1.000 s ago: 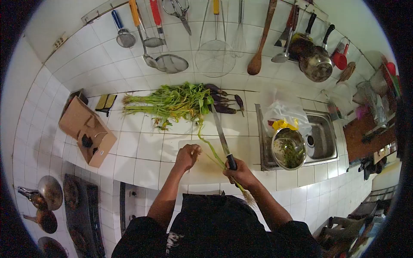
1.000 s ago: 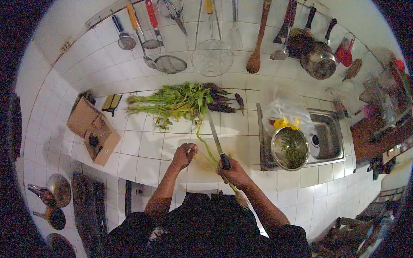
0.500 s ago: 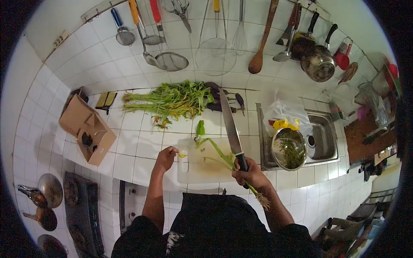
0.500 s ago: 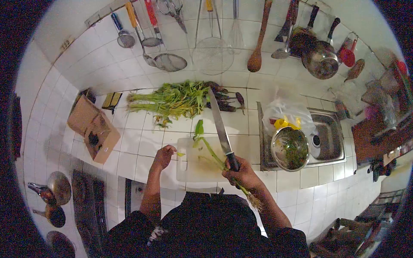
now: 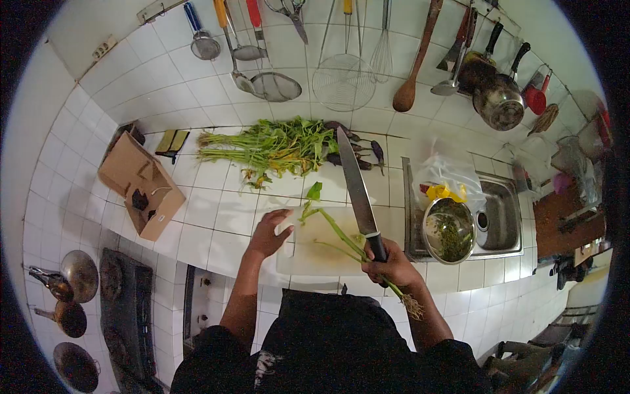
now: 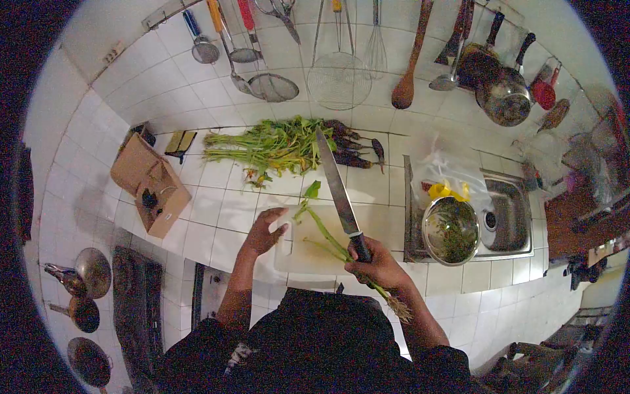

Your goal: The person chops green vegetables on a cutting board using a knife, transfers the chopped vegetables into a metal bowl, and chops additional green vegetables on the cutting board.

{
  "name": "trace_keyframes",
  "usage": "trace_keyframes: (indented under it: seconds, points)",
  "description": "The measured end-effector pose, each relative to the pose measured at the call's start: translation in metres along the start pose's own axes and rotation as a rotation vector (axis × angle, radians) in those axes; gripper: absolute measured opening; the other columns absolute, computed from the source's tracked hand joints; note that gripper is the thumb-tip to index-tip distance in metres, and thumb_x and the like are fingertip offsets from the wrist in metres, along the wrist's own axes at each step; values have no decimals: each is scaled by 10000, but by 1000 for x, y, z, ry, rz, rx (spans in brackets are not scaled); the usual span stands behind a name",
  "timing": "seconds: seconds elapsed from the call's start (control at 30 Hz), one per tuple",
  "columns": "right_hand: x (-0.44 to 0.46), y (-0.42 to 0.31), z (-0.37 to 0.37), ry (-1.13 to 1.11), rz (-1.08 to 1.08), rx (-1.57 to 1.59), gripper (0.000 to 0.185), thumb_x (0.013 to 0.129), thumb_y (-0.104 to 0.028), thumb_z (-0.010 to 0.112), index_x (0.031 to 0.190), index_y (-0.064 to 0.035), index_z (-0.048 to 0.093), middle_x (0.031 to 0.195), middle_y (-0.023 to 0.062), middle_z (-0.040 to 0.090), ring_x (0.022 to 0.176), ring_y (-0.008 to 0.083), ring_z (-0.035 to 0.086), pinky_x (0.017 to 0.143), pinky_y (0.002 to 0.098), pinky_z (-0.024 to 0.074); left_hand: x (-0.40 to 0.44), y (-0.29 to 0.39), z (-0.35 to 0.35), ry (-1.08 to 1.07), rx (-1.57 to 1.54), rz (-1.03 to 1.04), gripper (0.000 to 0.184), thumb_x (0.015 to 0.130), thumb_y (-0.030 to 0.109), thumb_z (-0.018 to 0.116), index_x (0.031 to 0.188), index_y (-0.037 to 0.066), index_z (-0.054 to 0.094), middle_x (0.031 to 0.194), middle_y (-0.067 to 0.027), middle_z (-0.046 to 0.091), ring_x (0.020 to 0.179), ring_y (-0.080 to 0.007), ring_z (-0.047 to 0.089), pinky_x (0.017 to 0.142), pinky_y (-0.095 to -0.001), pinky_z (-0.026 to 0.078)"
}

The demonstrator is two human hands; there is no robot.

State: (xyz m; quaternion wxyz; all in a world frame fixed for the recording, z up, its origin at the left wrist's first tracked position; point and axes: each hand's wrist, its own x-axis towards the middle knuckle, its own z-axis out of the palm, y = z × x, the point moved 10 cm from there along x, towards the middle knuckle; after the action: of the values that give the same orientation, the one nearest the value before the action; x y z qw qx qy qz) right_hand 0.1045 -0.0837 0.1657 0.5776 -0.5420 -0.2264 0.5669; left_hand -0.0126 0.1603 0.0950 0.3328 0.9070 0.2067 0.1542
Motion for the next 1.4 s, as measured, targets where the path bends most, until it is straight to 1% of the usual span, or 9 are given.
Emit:
trace_keyframes:
  seconds: [0.13, 0.33, 0.47, 0.57, 0.63, 1.07, 1.17, 1.27, 1.4]
  points:
    - [-3, -1, 0, 6, -27, 32, 309, 788, -12, 710, 838, -121, 425, 637, -24, 462, 485, 74, 451, 433, 235, 362, 6, 20, 12, 24, -92, 28, 208, 856, 185, 668, 1032, 77, 693, 1051, -110, 681, 1005, -282, 630, 903, -365, 493]
    - [-14, -4, -11, 57, -22, -9, 300, 784, -25, 713, 840, -117, 433, 629, -24, 458, 485, 76, 448, 437, 236, 366, 6, 27, 26, -63, 87, 8, 161, 882, 186, 623, 933, 55, 702, 968, -127, 699, 921, -294, 650, 833, -377, 514]
    - [-24, -6, -22, 106, -8, 8, 293, 783, -25, 707, 833, -115, 433, 635, -24, 461, 501, 73, 451, 441, 236, 361, -1, 11, 31, -99, 53, 62, 186, 892, 186, 603, 1014, 92, 706, 999, -132, 695, 913, -294, 649, 832, -381, 515]
    - [-28, -8, -26, 120, -11, -66, 285, 756, 0, 699, 823, -96, 440, 628, -1, 471, 468, 88, 452, 425, 245, 354, -1, 0, 16, -91, 55, -133, 237, 912, 188, 583, 1119, 144, 690, 1009, -128, 696, 916, -281, 653, 831, -376, 521]
    - [-32, 1, -25, 91, 42, -81, 274, 770, -20, 702, 817, -102, 445, 644, -18, 469, 494, 75, 451, 441, 238, 362, -1, -12, 9, 4, -244, -186, 272, 940, 205, 557, 1189, 176, 662, 1041, -124, 694, 942, -270, 660, 843, -366, 521]
    - [-29, 4, -11, 19, 85, -104, 277, 738, -12, 709, 795, -109, 455, 614, -26, 469, 485, 72, 460, 430, 230, 343, 9, -7, -1, 166, 105, -174, 231, 943, 247, 539, 1059, 127, 700, 934, -126, 701, 832, -308, 675, 711, -396, 537]
    - [-48, -8, -13, -10, 100, -100, 266, 777, -57, 710, 785, -130, 454, 625, -53, 441, 502, 48, 404, 439, 226, 322, -6, -79, -10, 350, 167, -164, 230, 927, 250, 553, 1009, 102, 710, 870, -135, 702, 779, -316, 678, 687, -399, 538]
    - [-65, -33, -23, 33, 43, -47, 292, 749, -42, 723, 766, -137, 448, 612, -48, 458, 489, 54, 425, 431, 221, 313, -17, -118, -23, 176, 27, -414, 208, 898, 218, 596, 938, 60, 725, 829, -147, 704, 742, -292, 688, 696, -364, 538]
    - [-68, -43, -31, 19, -48, 18, 315, 714, -15, 736, 767, -132, 448, 637, -25, 510, 508, 61, 471, 434, 216, 348, -15, -78, -15, 26, 7, -249, 273, 836, 242, 692, 1024, 45, 711, 876, -160, 710, 827, -267, 692, 786, -359, 538]
